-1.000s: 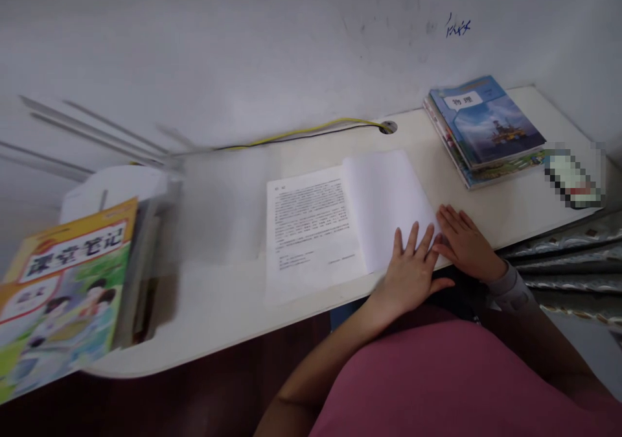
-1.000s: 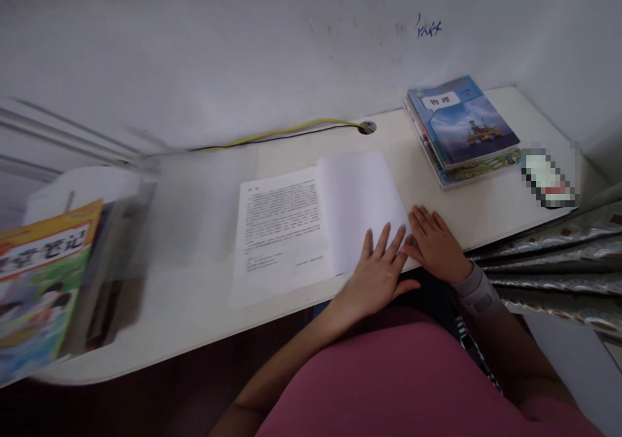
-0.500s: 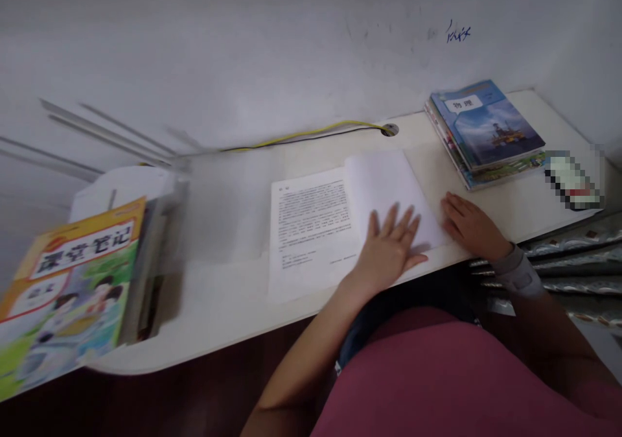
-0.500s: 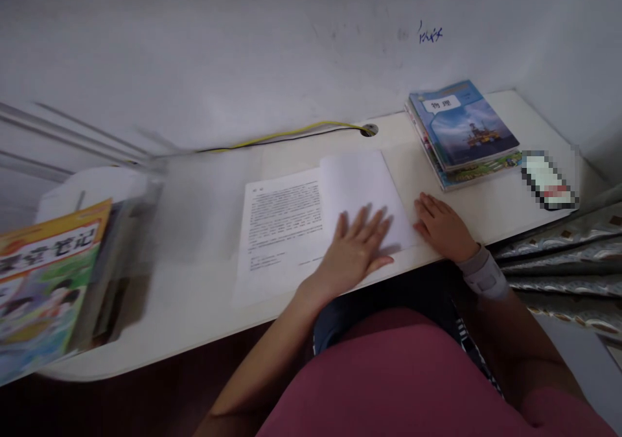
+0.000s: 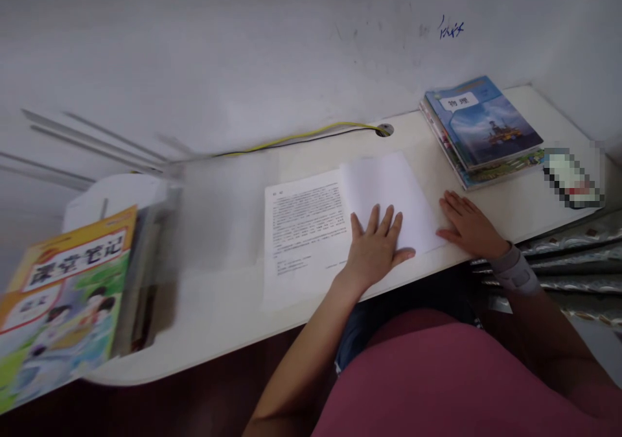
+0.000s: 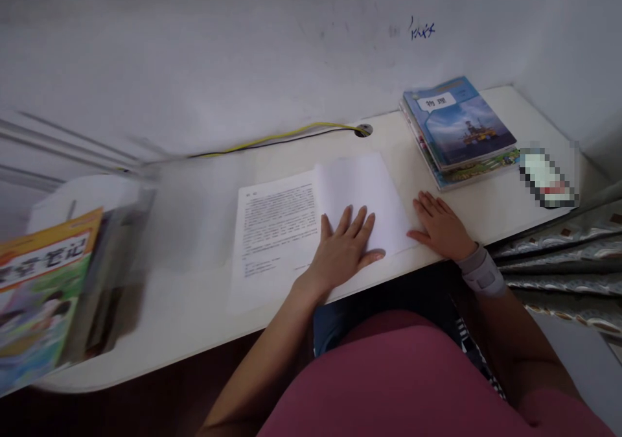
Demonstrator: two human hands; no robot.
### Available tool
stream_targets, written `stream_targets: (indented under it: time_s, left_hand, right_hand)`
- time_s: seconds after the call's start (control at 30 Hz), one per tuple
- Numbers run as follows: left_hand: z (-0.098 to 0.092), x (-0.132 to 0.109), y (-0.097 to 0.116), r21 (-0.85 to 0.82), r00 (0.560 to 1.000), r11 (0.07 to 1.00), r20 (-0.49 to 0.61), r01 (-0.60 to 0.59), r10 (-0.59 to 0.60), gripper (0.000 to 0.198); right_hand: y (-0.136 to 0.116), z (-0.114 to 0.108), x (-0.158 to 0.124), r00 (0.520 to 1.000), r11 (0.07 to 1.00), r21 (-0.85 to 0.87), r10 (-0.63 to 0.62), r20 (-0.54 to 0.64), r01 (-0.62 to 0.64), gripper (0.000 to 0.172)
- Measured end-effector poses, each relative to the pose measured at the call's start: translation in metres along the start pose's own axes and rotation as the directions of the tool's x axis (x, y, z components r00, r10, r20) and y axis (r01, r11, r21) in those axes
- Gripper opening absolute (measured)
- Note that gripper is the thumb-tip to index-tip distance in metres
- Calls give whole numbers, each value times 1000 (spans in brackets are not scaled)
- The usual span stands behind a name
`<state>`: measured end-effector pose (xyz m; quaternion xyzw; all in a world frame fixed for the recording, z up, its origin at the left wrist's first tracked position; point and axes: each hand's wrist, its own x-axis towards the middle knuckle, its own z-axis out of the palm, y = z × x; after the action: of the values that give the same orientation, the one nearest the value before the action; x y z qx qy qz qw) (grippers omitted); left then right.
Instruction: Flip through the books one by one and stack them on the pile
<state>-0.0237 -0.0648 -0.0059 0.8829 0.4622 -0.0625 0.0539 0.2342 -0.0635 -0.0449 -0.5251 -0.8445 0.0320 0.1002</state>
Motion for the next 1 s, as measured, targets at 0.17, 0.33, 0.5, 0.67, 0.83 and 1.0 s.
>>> stream_targets:
  time_s: [0.17,0.33,0.5,0.67,0.83,1.0]
  left_hand:
    - [-4,0,1,1,999,1000,33,9,-9,79]
    - [-5,4,1,-18,999,1000,51,-4,5,77]
    - [-5,4,1,-14,997,1000,75,3,-2,78]
    - [-8,5,1,-11,995,1000,102,8,-6,79]
    - [-11,9,3,-18,992,1000,125,21,-19,80]
    - [-8,11,4,-34,995,999,101,5,-2,78]
  right_hand:
    - [1,1,1,1000,1000,-1,-4,1,4,76]
    - [1,4,0,1000,1000,2,-6,-10,6,79]
    - [1,4,0,1000,1000,-10,-5,-19,5,82]
    - [1,3,1,1000,1000,6,-5,-19,5,85]
    - [2,4,0,1000,999,43,7,-20,-6,83]
    - [4,5,-1,1000,999,52,1,-7,0,79]
